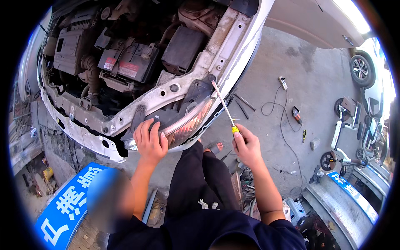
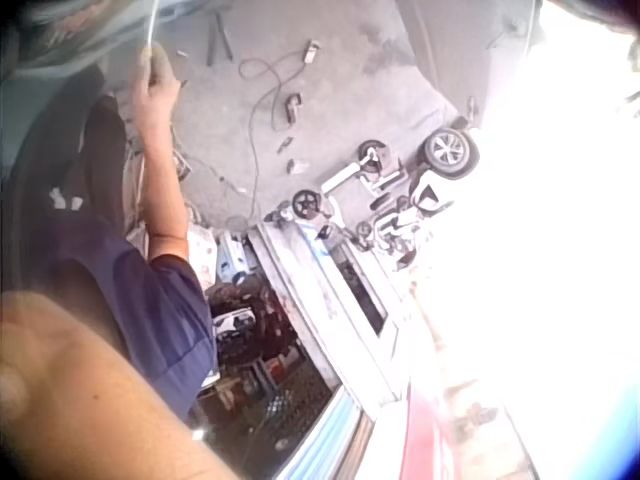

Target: The person uses a T-handle wrench and a screwdriver to remove bolts and fasteners from the front bumper and headlight area of a white car. They manipulate the bumper cover and headlight assembly to detach components while working in a garage.

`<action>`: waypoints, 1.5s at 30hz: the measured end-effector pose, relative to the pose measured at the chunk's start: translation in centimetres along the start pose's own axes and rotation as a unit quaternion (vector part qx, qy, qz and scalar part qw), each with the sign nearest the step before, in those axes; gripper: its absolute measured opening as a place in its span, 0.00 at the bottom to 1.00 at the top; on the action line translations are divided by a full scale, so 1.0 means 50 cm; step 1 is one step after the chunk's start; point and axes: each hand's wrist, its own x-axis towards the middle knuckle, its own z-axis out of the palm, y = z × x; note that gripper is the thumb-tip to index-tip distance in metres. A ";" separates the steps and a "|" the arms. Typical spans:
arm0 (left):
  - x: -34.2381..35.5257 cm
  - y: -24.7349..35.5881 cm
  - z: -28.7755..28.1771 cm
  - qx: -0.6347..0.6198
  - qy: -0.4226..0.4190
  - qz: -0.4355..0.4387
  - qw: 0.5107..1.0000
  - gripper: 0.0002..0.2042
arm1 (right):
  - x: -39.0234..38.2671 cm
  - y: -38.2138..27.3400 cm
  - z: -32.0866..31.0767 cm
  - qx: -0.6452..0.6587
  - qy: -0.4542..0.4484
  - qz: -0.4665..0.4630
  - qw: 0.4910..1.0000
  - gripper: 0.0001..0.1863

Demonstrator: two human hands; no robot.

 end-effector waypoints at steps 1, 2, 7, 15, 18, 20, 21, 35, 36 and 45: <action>0.001 -0.001 0.000 -0.007 0.000 -0.001 1.000 0.19 | -0.004 0.000 0.014 -0.119 0.021 -0.044 0.992 0.21; -0.001 0.000 -0.001 -0.013 -0.002 -0.006 1.000 0.19 | -0.012 0.000 0.025 -0.121 0.040 -0.040 0.991 0.20; 0.000 -0.005 -0.011 -0.030 -0.022 -0.020 0.999 0.19 | -0.015 -0.010 0.047 -0.211 0.114 -0.004 0.971 0.15; 0.004 -0.008 -0.010 -0.050 -0.015 -0.023 0.998 0.20 | 0.011 0.047 0.038 -0.286 0.151 -0.071 0.944 0.13; 0.004 -0.009 -0.011 -0.057 -0.012 -0.024 0.998 0.20 | 0.016 0.065 0.046 -0.271 0.164 -0.099 0.943 0.13; 0.005 -0.010 -0.012 -0.063 -0.011 -0.021 0.998 0.21 | 0.012 0.053 0.052 -0.237 0.137 -0.074 0.959 0.13; 0.005 -0.010 -0.014 -0.066 -0.014 -0.027 0.997 0.21 | 0.010 0.037 0.050 -0.229 0.131 -0.021 0.964 0.13; 0.064 0.092 0.034 -0.060 0.078 -0.200 0.975 0.22 | 0.186 -0.553 -0.138 -0.128 -0.052 -0.396 0.908 0.25; 0.067 0.094 0.038 -0.044 0.081 -0.213 0.973 0.23 | 0.211 -0.598 -0.125 -0.175 -0.124 -0.442 0.871 0.25; 0.063 0.098 0.049 -0.004 0.110 -0.228 0.968 0.19 | 0.473 -0.583 0.139 0.255 -0.174 -0.134 0.942 0.16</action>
